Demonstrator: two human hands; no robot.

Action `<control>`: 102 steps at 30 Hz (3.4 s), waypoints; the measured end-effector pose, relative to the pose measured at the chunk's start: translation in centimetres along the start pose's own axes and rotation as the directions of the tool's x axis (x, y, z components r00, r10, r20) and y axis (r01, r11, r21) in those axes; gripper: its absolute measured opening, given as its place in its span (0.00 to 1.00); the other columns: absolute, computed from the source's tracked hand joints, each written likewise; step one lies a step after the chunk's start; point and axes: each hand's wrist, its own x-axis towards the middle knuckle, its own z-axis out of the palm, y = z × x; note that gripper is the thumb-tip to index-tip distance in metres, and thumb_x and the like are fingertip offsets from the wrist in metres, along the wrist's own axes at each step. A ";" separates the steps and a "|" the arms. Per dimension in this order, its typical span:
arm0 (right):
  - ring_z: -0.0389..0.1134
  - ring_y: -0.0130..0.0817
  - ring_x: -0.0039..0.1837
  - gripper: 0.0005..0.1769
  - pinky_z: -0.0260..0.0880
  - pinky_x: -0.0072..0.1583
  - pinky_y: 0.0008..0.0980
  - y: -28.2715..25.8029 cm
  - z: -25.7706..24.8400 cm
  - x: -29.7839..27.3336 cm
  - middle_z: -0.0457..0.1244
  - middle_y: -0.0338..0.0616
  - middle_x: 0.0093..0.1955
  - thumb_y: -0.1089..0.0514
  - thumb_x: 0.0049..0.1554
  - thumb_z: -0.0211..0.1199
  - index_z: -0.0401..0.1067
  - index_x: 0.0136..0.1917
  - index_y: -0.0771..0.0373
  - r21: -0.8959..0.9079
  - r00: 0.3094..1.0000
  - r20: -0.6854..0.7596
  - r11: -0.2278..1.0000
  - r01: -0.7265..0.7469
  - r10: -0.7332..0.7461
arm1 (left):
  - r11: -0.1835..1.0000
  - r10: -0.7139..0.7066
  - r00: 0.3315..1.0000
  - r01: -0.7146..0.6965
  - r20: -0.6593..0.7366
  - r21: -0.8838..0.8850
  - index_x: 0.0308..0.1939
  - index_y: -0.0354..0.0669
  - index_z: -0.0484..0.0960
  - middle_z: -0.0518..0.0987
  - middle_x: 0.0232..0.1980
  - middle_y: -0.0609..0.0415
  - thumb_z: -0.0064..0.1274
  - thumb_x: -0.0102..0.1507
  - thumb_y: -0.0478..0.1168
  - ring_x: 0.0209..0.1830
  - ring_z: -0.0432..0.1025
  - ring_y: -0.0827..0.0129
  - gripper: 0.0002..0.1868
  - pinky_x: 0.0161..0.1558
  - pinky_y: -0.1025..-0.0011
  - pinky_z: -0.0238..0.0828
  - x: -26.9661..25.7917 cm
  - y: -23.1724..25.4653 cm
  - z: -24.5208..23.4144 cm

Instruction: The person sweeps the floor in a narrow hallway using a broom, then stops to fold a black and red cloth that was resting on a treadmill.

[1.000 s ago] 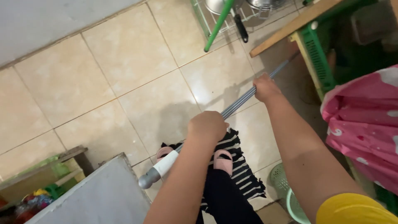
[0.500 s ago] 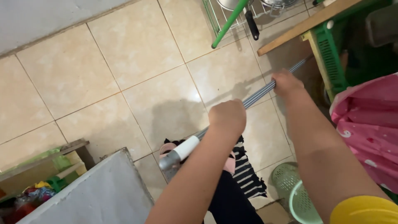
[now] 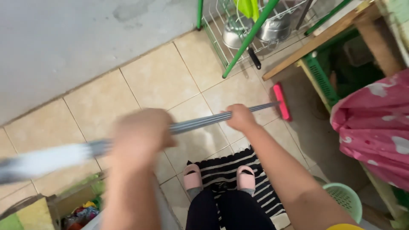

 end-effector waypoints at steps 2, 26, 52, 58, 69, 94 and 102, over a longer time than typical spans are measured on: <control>0.67 0.62 0.46 0.20 0.68 0.51 0.52 -3.3 -0.6 -0.8 0.67 0.59 0.38 0.45 0.56 0.66 0.76 0.34 0.64 -0.023 1.000 -0.013 1.000 0.007 -0.007 | 0.999 -0.035 0.999 0.035 0.000 -0.032 0.51 0.62 0.87 0.85 0.50 0.57 0.69 0.53 0.48 0.52 0.78 0.58 0.21 0.52 0.56 0.72 -1.6 -2.7 -3.2; 0.67 0.54 0.59 0.07 0.68 0.60 0.49 13.9 1.3 2.2 0.69 0.52 0.50 0.57 0.52 0.68 0.77 0.44 0.59 -0.352 0.991 0.001 0.927 0.126 -0.134 | 0.942 0.214 0.976 -0.216 -0.038 -0.256 0.45 0.43 0.86 0.83 0.49 0.45 0.55 0.62 0.47 0.50 0.79 0.51 0.14 0.50 0.56 0.76 10.7 5.6 15.3; 0.62 0.53 0.64 0.04 0.65 0.62 0.47 27.5 -2.3 4.2 0.67 0.47 0.52 0.59 0.54 0.70 0.77 0.43 0.58 -0.371 0.990 -0.086 0.925 0.075 -0.115 | 0.881 0.294 0.909 -0.377 -0.296 -0.284 0.46 0.41 0.80 0.85 0.38 0.47 0.45 0.63 0.39 0.38 0.81 0.53 0.11 0.36 0.56 0.77 16.0 18.7 20.9; 0.63 0.52 0.65 0.13 0.65 0.65 0.45 31.6 -4.6 5.3 0.67 0.48 0.53 0.64 0.45 0.71 0.79 0.45 0.56 -0.376 0.999 -0.007 0.926 0.043 -0.050 | 0.876 0.323 0.905 -0.396 -0.277 -0.273 0.49 0.41 0.80 0.84 0.39 0.47 0.47 0.64 0.39 0.39 0.81 0.53 0.12 0.36 0.56 0.77 17.7 22.7 21.5; 0.68 0.54 0.40 0.17 0.70 0.55 0.47 13.0 3.4 3.5 0.66 0.49 0.32 0.56 0.56 0.72 0.73 0.29 0.60 -0.317 0.945 -0.118 0.914 0.254 -0.304 | 0.960 -0.100 0.995 0.100 0.015 -0.260 0.47 0.62 0.87 0.85 0.46 0.59 0.65 0.55 0.50 0.52 0.77 0.61 0.16 0.50 0.56 0.72 9.2 5.5 10.0; 0.63 0.60 0.41 0.16 0.63 0.45 0.52 13.7 6.4 5.7 0.61 0.58 0.35 0.64 0.55 0.68 0.65 0.30 0.67 -0.206 0.873 -0.376 0.947 0.248 -0.310 | 0.978 0.182 0.935 -0.203 -0.304 -0.041 0.40 0.51 0.87 0.85 0.43 0.52 0.53 0.61 0.39 0.44 0.81 0.57 0.08 0.38 0.63 0.76 14.1 5.0 13.9; 0.64 0.56 0.40 0.17 0.65 0.44 0.47 14.6 8.9 9.4 0.62 0.55 0.35 0.56 0.53 0.73 0.68 0.33 0.66 -0.128 0.912 -0.345 0.973 0.191 -0.224 | 0.990 0.138 0.951 -0.137 -0.277 0.023 0.35 0.51 0.88 0.85 0.40 0.53 0.55 0.59 0.36 0.42 0.81 0.58 0.06 0.36 0.64 0.76 19.2 0.5 14.1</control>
